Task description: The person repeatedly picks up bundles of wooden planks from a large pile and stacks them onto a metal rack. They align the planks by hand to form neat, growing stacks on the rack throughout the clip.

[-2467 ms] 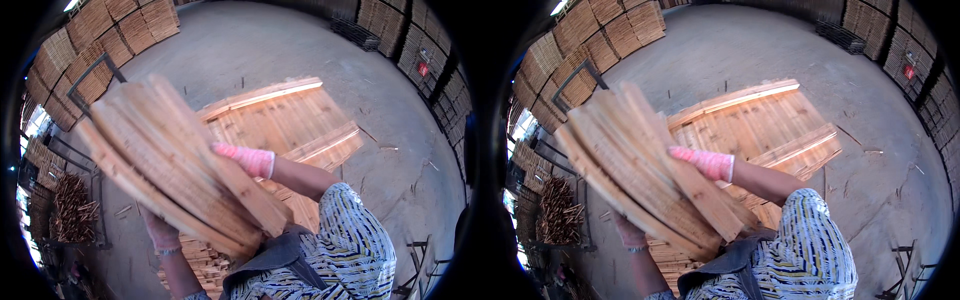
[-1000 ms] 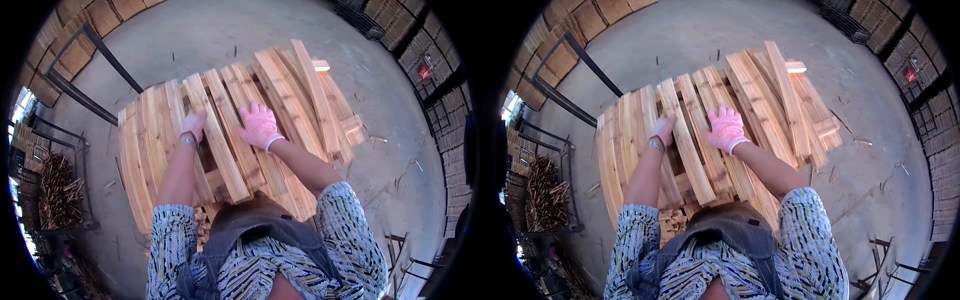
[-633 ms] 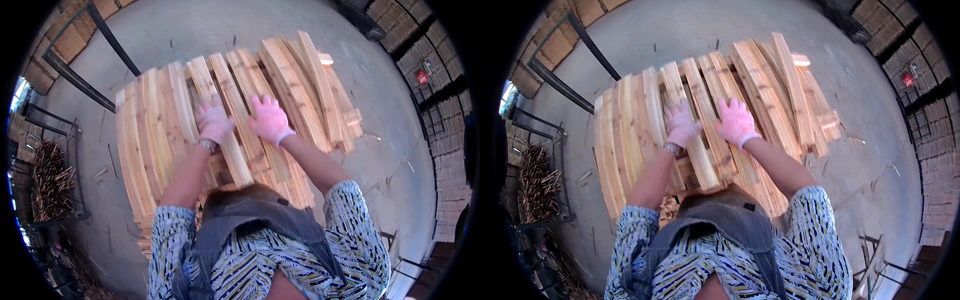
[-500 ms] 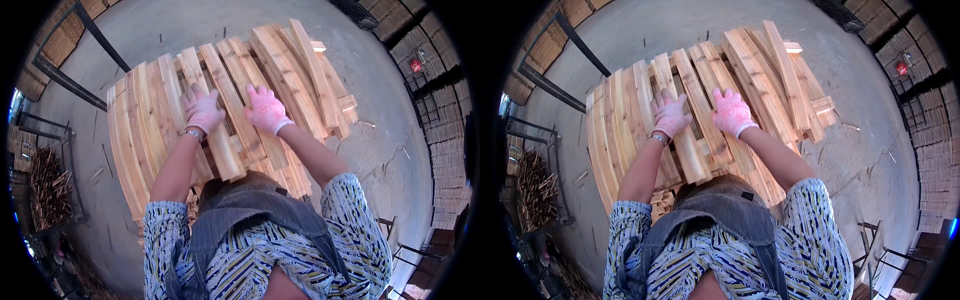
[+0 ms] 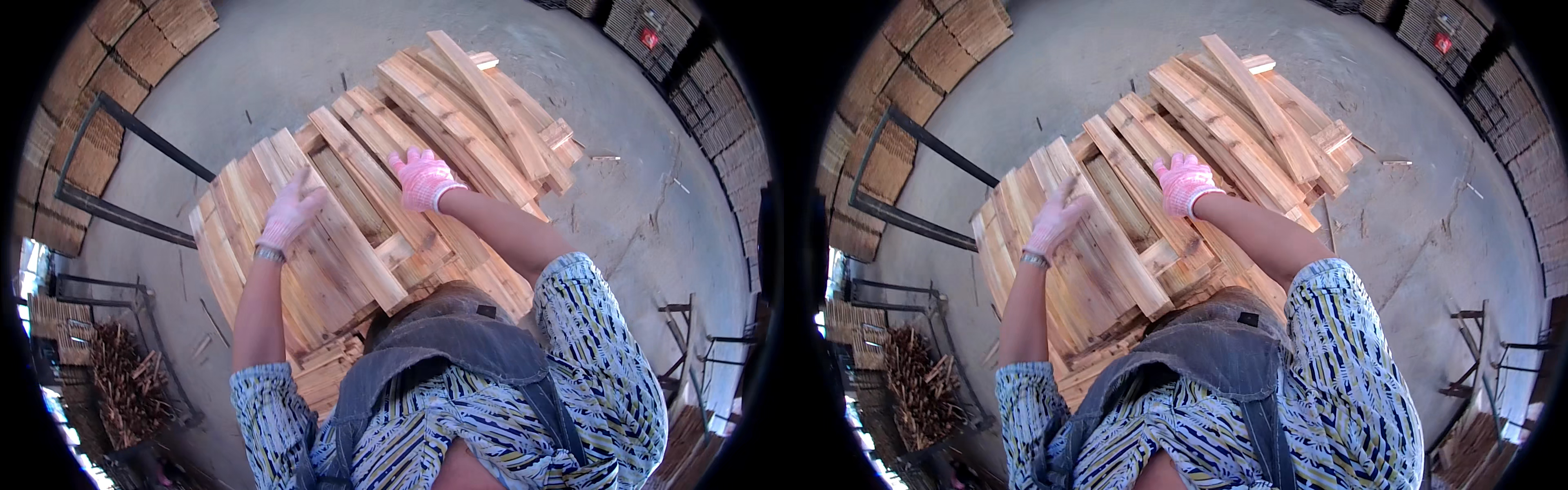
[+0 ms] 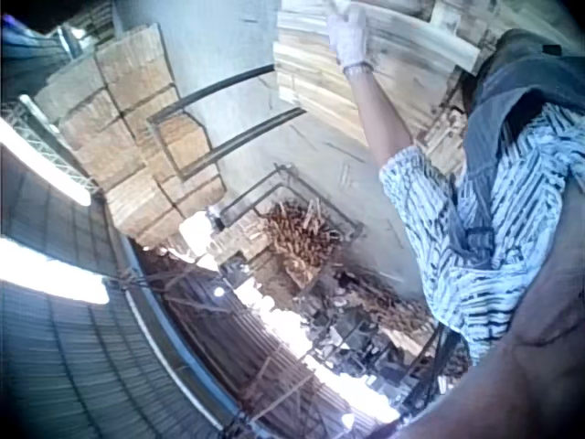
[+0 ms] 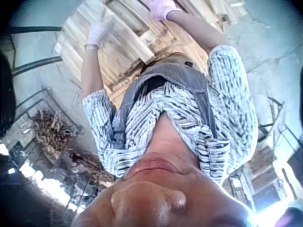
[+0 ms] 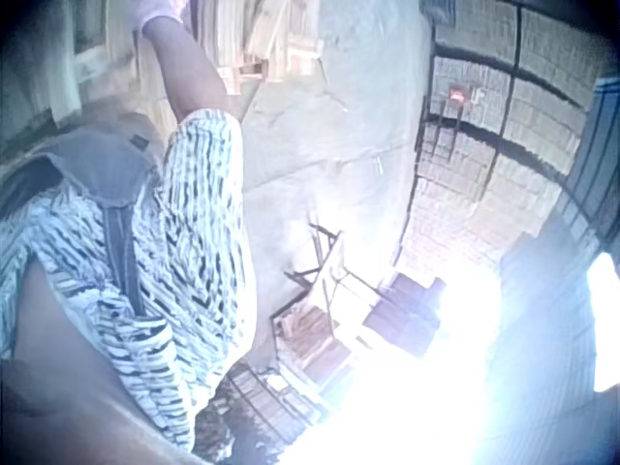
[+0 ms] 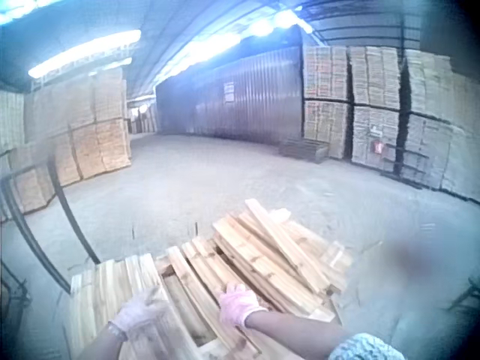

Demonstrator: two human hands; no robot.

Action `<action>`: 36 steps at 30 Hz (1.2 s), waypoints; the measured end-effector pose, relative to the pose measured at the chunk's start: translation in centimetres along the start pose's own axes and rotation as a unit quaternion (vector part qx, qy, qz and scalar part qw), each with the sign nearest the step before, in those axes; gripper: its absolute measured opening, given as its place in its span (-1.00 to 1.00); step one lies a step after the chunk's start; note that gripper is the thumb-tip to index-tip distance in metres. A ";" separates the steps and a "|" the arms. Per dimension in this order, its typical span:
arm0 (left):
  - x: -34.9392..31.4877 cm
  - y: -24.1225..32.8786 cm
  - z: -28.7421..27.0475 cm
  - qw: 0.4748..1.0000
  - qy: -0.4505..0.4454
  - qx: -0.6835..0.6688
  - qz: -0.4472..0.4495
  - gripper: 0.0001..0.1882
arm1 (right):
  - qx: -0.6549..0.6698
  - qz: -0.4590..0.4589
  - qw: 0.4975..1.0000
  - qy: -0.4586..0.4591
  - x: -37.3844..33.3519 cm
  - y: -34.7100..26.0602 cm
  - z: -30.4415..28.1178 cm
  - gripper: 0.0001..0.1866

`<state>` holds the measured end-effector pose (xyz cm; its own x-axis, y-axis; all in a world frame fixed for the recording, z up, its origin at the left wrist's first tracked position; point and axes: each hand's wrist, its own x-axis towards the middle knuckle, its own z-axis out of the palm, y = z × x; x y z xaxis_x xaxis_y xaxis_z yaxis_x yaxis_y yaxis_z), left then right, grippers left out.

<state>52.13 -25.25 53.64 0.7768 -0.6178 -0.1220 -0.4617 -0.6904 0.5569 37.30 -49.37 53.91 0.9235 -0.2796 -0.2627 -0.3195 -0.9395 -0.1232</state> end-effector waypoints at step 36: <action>-7.8 -27.4 -8.9 0.830 0.099 -0.472 -0.281 -0.29 | 0.387 0.003 0.921 -0.038 5.9 -4.6 4.6 0.08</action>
<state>62.51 1.80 46.65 0.8547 -0.1595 -0.4940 0.4650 -0.1880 0.8651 43.25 -45.83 48.56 0.9129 -0.2421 -0.3286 -0.4078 -0.5068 -0.7595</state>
